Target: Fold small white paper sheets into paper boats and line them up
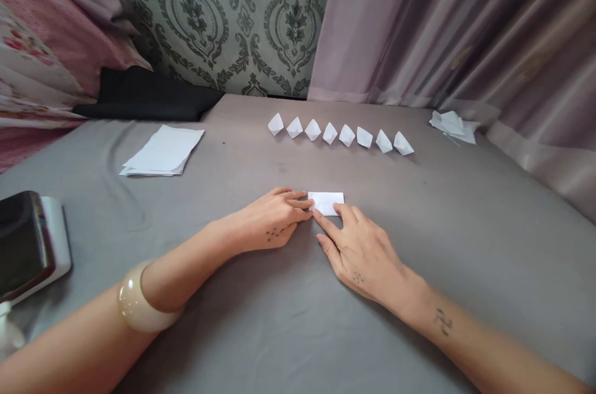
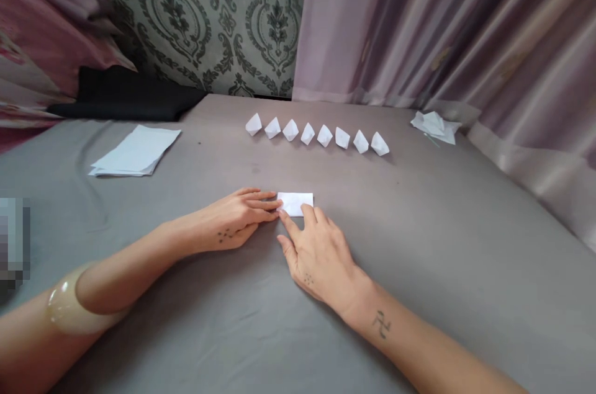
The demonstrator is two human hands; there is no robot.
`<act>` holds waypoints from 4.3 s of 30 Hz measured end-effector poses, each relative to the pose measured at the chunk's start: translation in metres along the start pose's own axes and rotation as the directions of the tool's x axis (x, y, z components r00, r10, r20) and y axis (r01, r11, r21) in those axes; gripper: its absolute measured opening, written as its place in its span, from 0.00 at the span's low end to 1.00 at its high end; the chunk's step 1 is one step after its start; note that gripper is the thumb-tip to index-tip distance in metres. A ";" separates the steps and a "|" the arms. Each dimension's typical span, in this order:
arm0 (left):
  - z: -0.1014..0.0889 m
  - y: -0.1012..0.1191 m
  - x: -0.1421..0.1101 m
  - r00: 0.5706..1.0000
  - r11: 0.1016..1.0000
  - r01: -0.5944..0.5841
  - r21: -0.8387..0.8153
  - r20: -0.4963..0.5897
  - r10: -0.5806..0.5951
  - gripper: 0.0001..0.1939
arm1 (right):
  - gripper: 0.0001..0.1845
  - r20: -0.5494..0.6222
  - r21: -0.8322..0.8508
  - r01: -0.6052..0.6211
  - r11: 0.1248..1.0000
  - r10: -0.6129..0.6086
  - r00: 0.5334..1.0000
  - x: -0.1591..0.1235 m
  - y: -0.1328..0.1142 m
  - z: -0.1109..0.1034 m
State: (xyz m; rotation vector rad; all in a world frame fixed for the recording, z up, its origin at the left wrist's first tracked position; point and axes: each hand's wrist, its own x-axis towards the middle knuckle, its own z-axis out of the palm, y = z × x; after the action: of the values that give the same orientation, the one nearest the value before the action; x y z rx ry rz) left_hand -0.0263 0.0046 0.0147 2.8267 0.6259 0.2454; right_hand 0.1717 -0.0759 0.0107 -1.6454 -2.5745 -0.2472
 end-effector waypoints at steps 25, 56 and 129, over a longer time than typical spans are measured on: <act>0.010 0.013 0.002 0.978 0.979 0.184 -0.091 -0.081 -0.191 0.16 | 0.19 -0.075 0.097 -0.090 0.991 0.098 0.992 -0.002 0.024 0.003; 0.030 0.011 0.011 0.790 0.950 0.312 0.022 -0.561 -0.247 0.08 | 0.09 -0.529 0.142 0.143 0.979 -0.047 0.847 0.027 0.031 0.020; 0.035 0.014 0.017 0.717 0.757 0.551 -0.351 -0.265 -0.645 0.08 | 0.09 -0.091 0.601 -0.226 0.766 0.347 0.934 0.043 0.028 0.032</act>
State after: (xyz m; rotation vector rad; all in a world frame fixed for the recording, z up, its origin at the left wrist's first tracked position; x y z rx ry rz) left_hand 0.0016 -0.0069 -0.0133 2.1818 1.4491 0.6860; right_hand 0.1798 -0.0200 -0.0114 -1.6238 -1.9244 0.3565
